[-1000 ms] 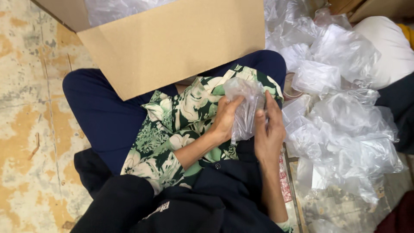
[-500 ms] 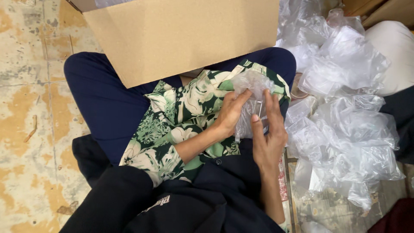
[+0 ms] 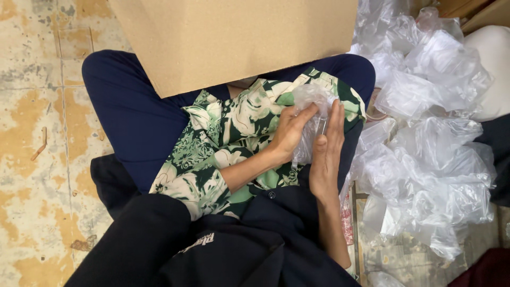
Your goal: The person sits on the floor with a cardboard box on their lap. They take clear plastic bags, place small plastic containers inside, wrap them, and pack the wrapped items into the box, repeating this for item after item.
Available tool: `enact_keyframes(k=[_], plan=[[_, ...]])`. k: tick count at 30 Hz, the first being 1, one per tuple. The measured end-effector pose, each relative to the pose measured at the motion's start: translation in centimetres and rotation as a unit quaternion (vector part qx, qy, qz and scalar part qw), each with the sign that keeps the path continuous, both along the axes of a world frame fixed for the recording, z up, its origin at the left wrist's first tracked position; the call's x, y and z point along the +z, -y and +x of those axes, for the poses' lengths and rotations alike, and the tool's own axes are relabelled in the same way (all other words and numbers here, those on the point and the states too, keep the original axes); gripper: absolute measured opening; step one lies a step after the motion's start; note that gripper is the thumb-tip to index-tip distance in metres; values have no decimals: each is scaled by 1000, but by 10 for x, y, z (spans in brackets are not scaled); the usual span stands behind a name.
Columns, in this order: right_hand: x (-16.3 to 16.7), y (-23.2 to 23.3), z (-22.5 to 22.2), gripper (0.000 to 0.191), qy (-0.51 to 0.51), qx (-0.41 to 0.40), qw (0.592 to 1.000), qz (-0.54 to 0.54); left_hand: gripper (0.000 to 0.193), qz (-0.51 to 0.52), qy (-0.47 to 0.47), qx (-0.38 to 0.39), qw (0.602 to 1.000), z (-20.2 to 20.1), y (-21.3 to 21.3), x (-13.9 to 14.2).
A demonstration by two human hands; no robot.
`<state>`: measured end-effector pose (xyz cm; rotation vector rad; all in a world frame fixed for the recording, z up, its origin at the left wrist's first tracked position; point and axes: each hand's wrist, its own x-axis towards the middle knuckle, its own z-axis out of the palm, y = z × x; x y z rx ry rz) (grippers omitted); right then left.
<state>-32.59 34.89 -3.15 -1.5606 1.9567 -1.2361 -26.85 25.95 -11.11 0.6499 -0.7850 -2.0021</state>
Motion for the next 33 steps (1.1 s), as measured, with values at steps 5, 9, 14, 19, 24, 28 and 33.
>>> enact_keyframes(k=[5,9,14,19,24,28,33], plan=[[-14,-3,-21,74,250,84,965,1,27,-38,10,-6,999,4,4,-6],[-18,-4,-42,75,393,64,917,10,30,67,-80,-50,993,1,12,-8],[0,26,-57,84,528,114,840,55,29,-72,-54,29,995,9,51,15],[48,122,-54,84,313,172,934,-22,41,-277,144,202,928,72,130,57],[77,292,-24,74,247,281,926,-53,37,-466,432,384,669,161,208,73],[29,420,22,64,72,291,910,285,41,-455,551,311,626,186,218,56],[-47,496,49,59,-112,373,769,506,42,-472,537,347,607,182,217,23]])
